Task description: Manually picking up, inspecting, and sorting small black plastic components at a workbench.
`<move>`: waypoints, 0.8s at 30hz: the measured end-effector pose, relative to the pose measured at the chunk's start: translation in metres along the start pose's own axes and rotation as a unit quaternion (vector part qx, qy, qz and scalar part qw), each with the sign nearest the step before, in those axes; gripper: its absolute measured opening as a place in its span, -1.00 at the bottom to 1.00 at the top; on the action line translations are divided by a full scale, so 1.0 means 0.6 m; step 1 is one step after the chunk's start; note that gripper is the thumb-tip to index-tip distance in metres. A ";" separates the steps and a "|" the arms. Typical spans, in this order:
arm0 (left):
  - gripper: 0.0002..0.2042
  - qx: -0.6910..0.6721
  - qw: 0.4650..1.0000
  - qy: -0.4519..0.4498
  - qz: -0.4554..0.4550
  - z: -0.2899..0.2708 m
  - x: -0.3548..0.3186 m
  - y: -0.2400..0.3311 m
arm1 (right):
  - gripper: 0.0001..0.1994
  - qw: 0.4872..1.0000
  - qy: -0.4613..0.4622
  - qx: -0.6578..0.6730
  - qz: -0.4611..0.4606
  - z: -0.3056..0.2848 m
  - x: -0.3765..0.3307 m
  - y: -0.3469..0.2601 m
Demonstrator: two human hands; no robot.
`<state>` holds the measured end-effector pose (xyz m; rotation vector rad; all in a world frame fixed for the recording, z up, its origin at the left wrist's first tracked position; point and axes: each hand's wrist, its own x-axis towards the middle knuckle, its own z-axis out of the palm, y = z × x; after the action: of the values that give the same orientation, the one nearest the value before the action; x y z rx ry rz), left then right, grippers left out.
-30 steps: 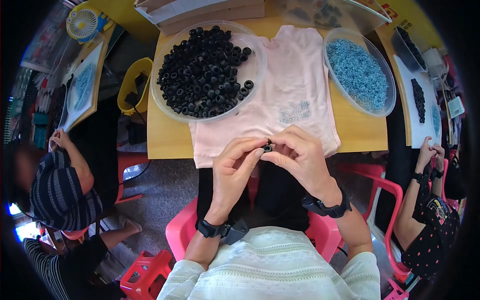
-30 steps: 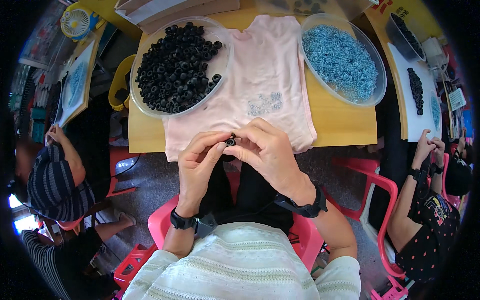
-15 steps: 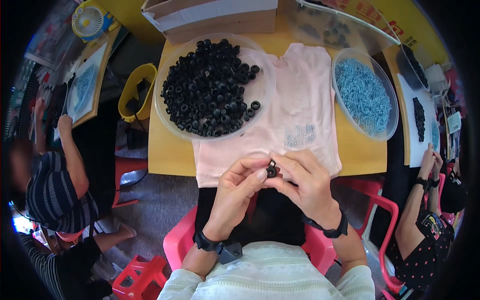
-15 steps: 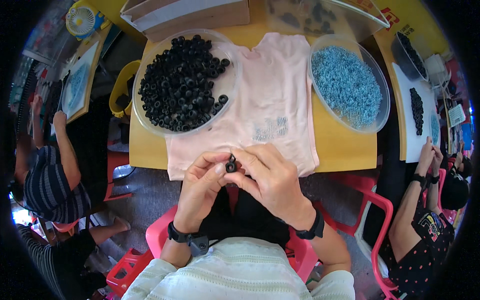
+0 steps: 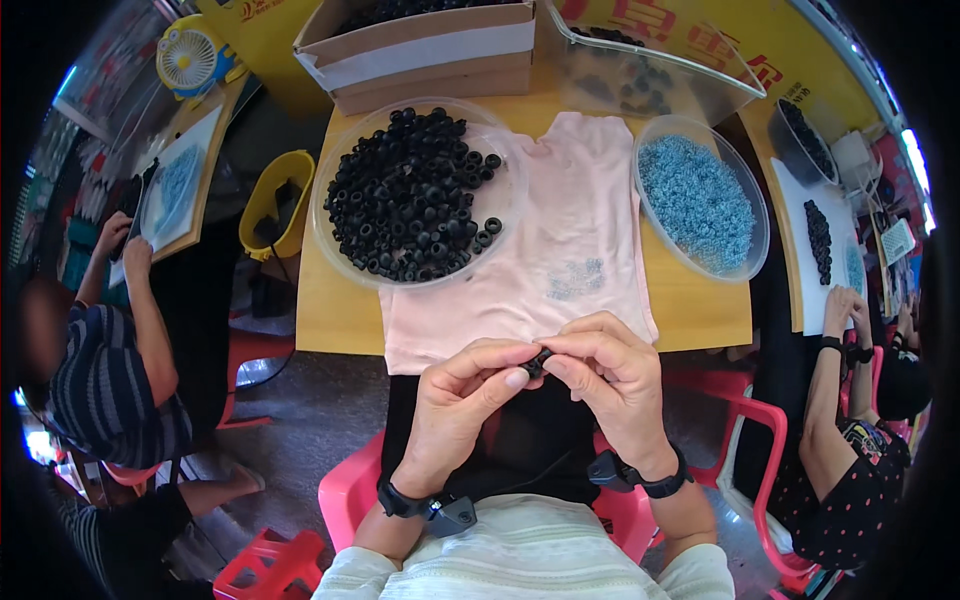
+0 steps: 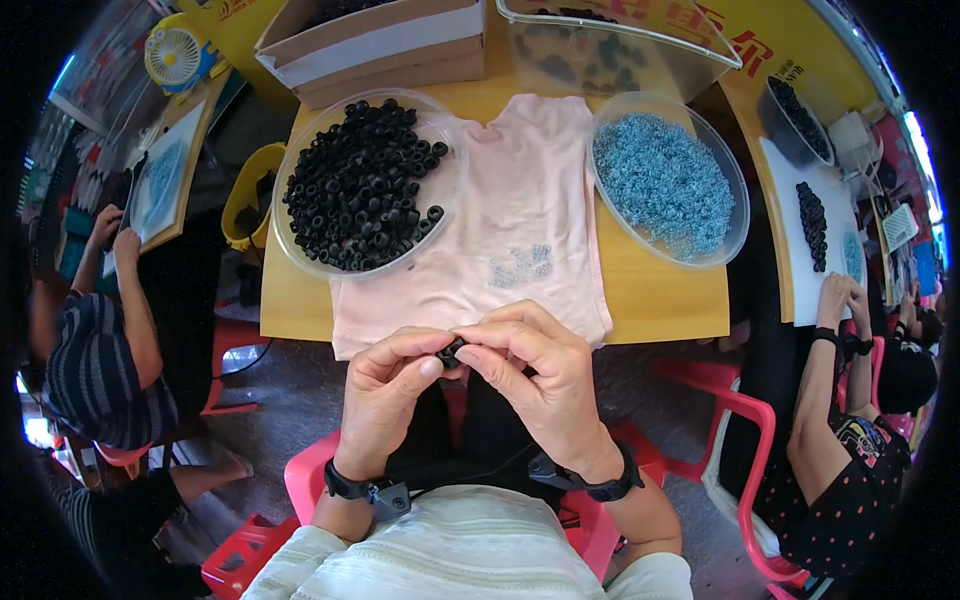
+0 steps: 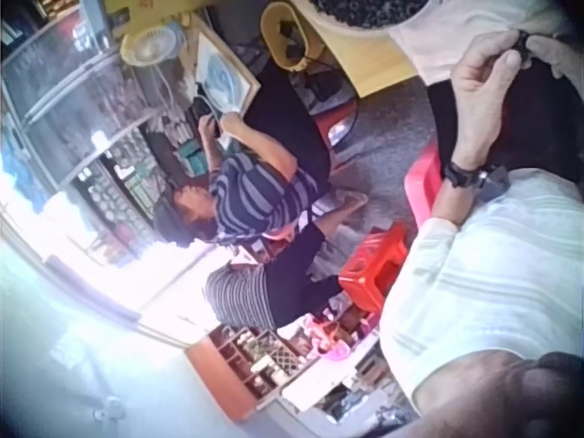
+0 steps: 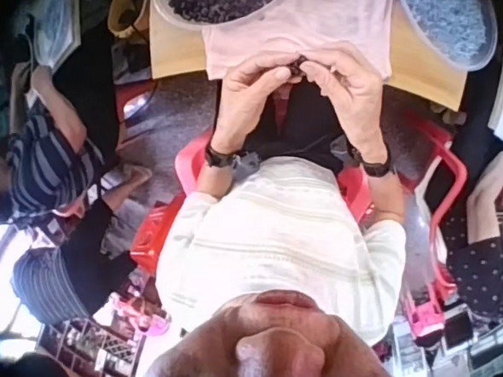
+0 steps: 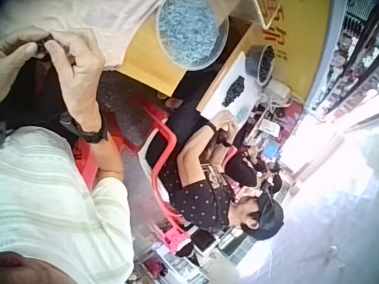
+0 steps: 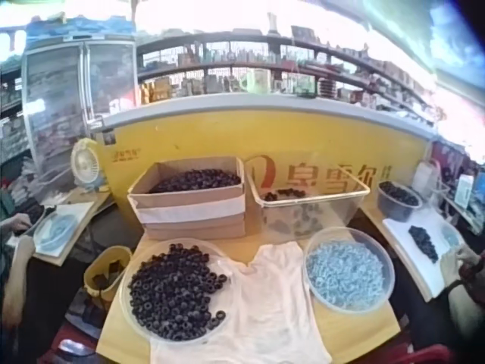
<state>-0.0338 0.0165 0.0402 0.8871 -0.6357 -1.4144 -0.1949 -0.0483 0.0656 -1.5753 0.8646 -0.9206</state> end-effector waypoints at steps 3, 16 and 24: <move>-0.77 -0.016 1.000 -0.018 0.002 0.011 -0.012 0.007 | -0.85 0.998 0.009 0.061 0.008 -0.002 -0.010 -0.004; -0.74 -0.014 0.996 -0.039 0.083 0.010 -0.051 0.005 | -0.78 0.970 0.006 -0.174 -0.170 -0.009 -0.036 -0.058; -0.76 -0.027 0.997 -0.034 0.060 0.018 -0.059 0.013 | -0.77 0.963 0.006 -0.192 -0.187 -0.004 -0.046 -0.064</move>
<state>-0.0412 0.0493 0.0571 0.7492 -0.6888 -1.3528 -0.2066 -0.0186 0.1001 -2.1217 0.7988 -1.0709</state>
